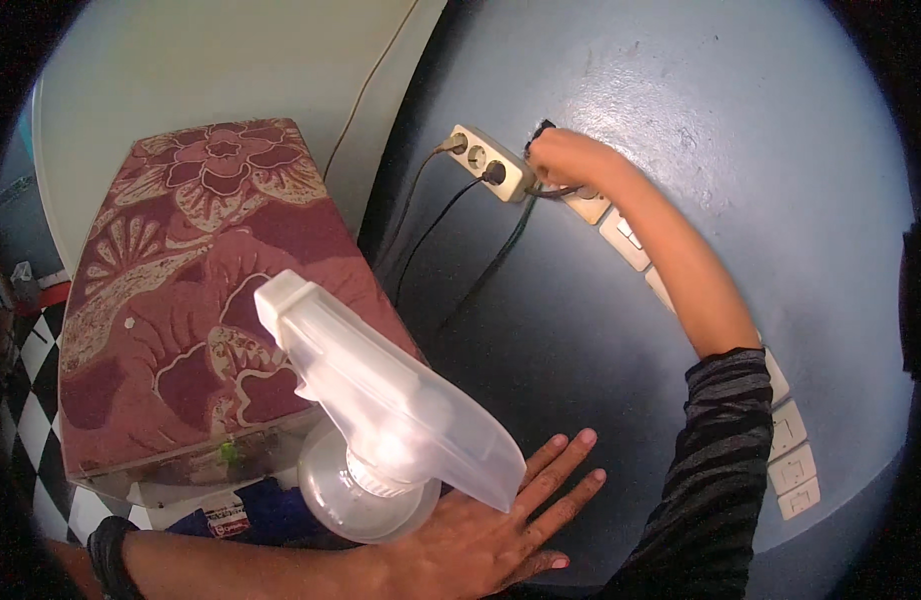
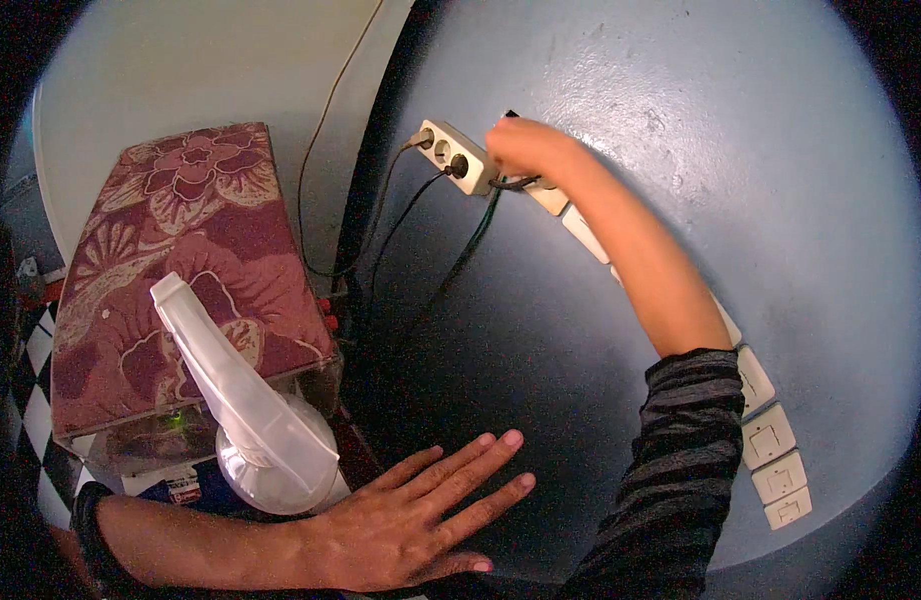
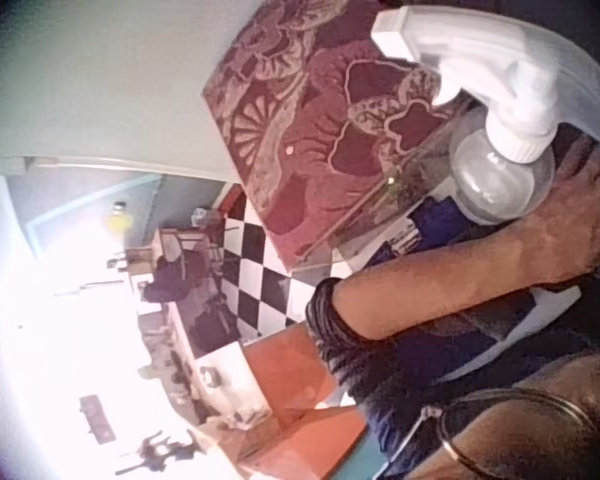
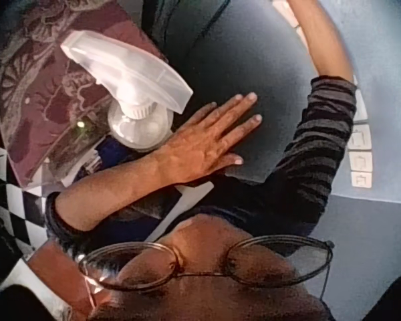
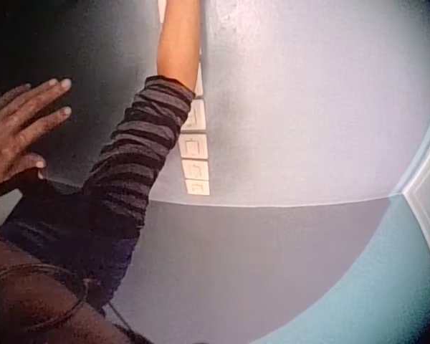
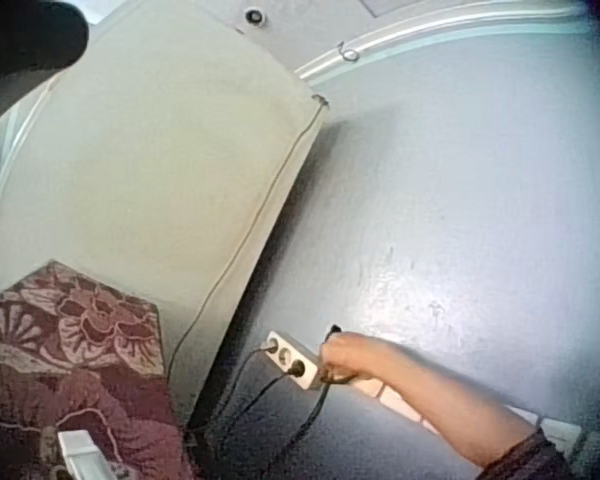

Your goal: The person wipes a row of light switches and a power outlet on a wall with a cloth, sprays a smaller object by hand, and continues wiping the electrical fixtures.

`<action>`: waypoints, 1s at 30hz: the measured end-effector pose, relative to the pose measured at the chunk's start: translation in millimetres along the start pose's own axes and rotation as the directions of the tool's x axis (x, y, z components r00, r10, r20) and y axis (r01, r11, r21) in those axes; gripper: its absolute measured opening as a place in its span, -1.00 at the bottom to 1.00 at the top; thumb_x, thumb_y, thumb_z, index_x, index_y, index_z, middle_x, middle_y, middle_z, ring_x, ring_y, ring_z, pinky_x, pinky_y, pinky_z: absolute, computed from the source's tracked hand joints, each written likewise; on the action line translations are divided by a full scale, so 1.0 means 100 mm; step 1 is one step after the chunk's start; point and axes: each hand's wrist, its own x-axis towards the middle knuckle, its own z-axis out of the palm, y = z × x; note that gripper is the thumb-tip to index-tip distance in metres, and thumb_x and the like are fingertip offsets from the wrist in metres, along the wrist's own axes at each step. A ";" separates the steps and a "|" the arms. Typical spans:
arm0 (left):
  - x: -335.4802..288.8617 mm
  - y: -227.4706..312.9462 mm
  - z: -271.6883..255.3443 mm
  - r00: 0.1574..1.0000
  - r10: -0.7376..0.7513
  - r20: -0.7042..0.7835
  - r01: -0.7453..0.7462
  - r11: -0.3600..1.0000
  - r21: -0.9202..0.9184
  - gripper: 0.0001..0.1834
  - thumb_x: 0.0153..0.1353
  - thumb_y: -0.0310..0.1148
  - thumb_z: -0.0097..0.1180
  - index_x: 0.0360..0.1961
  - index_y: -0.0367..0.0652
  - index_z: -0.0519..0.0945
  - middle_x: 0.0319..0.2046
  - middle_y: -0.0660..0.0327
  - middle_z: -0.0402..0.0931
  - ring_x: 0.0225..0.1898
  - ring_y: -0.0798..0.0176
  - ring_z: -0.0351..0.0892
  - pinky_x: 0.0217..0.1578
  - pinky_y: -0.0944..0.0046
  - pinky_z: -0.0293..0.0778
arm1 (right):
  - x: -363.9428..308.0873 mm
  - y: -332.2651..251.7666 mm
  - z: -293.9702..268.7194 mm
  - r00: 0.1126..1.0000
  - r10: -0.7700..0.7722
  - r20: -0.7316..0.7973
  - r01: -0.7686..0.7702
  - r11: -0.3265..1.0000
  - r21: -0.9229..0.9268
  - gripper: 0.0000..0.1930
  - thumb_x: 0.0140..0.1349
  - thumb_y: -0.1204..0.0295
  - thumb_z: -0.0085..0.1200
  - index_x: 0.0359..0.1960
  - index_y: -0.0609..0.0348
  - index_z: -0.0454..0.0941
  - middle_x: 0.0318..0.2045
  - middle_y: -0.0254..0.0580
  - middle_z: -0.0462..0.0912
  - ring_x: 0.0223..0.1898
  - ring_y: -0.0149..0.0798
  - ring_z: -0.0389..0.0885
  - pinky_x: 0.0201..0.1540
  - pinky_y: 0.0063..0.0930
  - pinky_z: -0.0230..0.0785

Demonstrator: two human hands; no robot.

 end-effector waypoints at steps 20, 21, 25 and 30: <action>-0.01 0.04 -0.02 1.000 -0.014 -0.014 0.015 1.000 0.022 -0.22 0.34 0.04 -0.13 0.44 -0.09 -0.05 0.45 -0.10 -0.26 0.44 -0.14 -0.11 0.26 -0.16 0.19 | -0.42 -0.04 -0.43 0.983 0.116 -0.143 -0.118 0.993 -0.011 -0.98 -0.11 0.59 0.15 -0.59 0.26 0.56 -0.42 -0.12 0.52 -0.21 -0.04 0.51 -0.17 -0.26 0.39; -0.01 0.05 -0.02 1.000 -0.010 -0.013 0.010 1.000 0.021 -0.22 0.34 0.04 -0.13 0.44 -0.09 -0.05 0.45 -0.10 -0.26 0.44 -0.14 -0.11 0.26 -0.16 0.19 | -0.44 0.00 -0.45 0.973 0.150 -0.173 -0.140 0.988 0.068 -0.97 -0.08 0.58 0.14 -0.55 0.25 0.56 -0.42 -0.13 0.52 -0.21 -0.07 0.51 -0.15 -0.25 0.40; -0.01 0.05 -0.02 1.000 -0.023 -0.002 0.023 1.000 0.021 -0.21 0.33 0.04 -0.11 0.44 -0.09 -0.04 0.44 -0.11 -0.25 0.43 -0.15 -0.09 0.26 -0.15 0.20 | -0.41 -0.08 -0.32 0.920 0.104 -0.377 -0.108 0.994 0.009 -0.96 -0.02 0.57 0.12 -0.49 0.19 0.57 -0.39 -0.19 0.52 -0.17 -0.13 0.50 -0.11 -0.28 0.41; 0.00 0.05 -0.04 0.999 -0.037 0.003 0.037 0.999 0.034 -0.20 0.32 0.05 -0.10 0.44 -0.09 -0.04 0.44 -0.12 -0.25 0.43 -0.16 -0.08 0.26 -0.13 0.21 | -0.46 -0.09 -0.31 0.959 0.040 -0.280 -0.055 0.997 -0.045 -0.96 0.01 0.59 0.09 -0.51 0.21 0.59 -0.39 -0.19 0.53 -0.16 -0.15 0.51 -0.09 -0.29 0.42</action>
